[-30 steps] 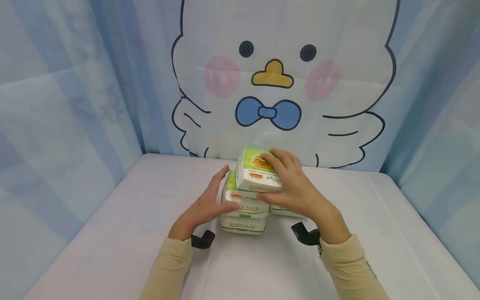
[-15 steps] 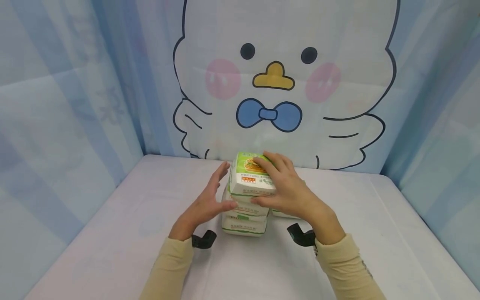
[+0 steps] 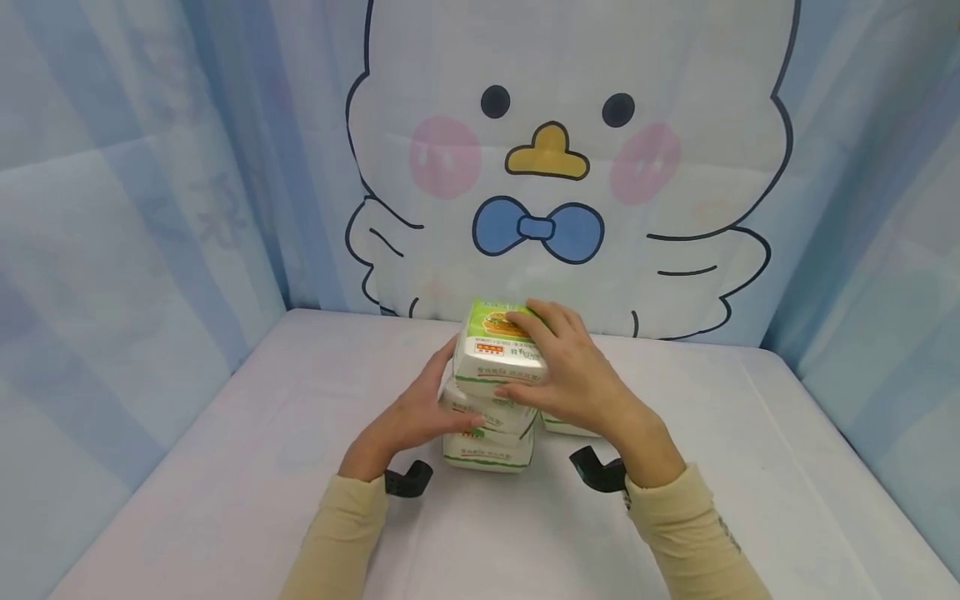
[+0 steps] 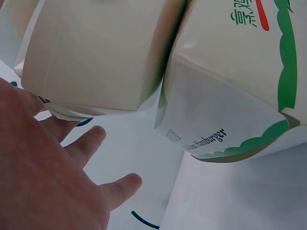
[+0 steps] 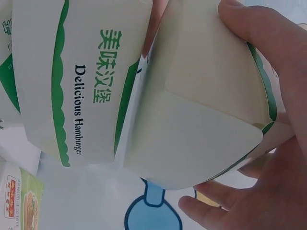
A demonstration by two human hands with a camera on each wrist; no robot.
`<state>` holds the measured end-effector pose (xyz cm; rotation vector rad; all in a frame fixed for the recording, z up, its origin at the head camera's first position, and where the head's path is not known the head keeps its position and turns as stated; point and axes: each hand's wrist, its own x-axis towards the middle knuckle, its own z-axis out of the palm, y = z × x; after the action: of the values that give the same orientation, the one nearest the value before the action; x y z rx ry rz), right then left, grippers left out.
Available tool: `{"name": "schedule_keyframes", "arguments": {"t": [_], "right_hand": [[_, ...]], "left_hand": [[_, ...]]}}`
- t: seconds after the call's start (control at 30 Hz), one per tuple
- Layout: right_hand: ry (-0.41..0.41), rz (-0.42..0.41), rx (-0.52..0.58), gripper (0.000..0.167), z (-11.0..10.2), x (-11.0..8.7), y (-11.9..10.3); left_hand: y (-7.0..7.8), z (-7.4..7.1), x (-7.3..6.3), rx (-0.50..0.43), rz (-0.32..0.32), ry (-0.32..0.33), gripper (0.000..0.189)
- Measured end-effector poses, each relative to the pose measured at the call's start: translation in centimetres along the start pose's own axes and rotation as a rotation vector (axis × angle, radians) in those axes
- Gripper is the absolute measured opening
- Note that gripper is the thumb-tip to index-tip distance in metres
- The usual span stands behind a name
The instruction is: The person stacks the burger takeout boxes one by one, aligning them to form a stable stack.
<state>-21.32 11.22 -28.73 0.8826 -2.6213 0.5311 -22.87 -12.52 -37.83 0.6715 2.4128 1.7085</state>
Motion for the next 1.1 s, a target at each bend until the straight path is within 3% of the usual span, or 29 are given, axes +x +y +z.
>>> {"name": "schedule_keyframes", "arguments": {"t": [0.37,0.57,0.9,1.1], "right_hand": [[-0.007,0.034,-0.005,0.085,0.5,-0.4,0.4],[-0.004,0.021,-0.001,0.085,0.6,-0.4,0.4],[-0.018,0.003,0.019,0.085,0.6,-0.5,0.5],[-0.019,-0.010,0.028,0.086,0.6,-0.5,0.6]], "left_hand": [[0.5,-0.1,-0.5,0.178,-0.011,0.027,0.103],[0.6,-0.2,-0.6,0.221,-0.007,0.044,0.100],[-0.1,0.1,-0.1,0.194,-0.003,0.039,0.108],[-0.9,0.3,0.5,0.016,0.059,-0.027,0.111]]}}
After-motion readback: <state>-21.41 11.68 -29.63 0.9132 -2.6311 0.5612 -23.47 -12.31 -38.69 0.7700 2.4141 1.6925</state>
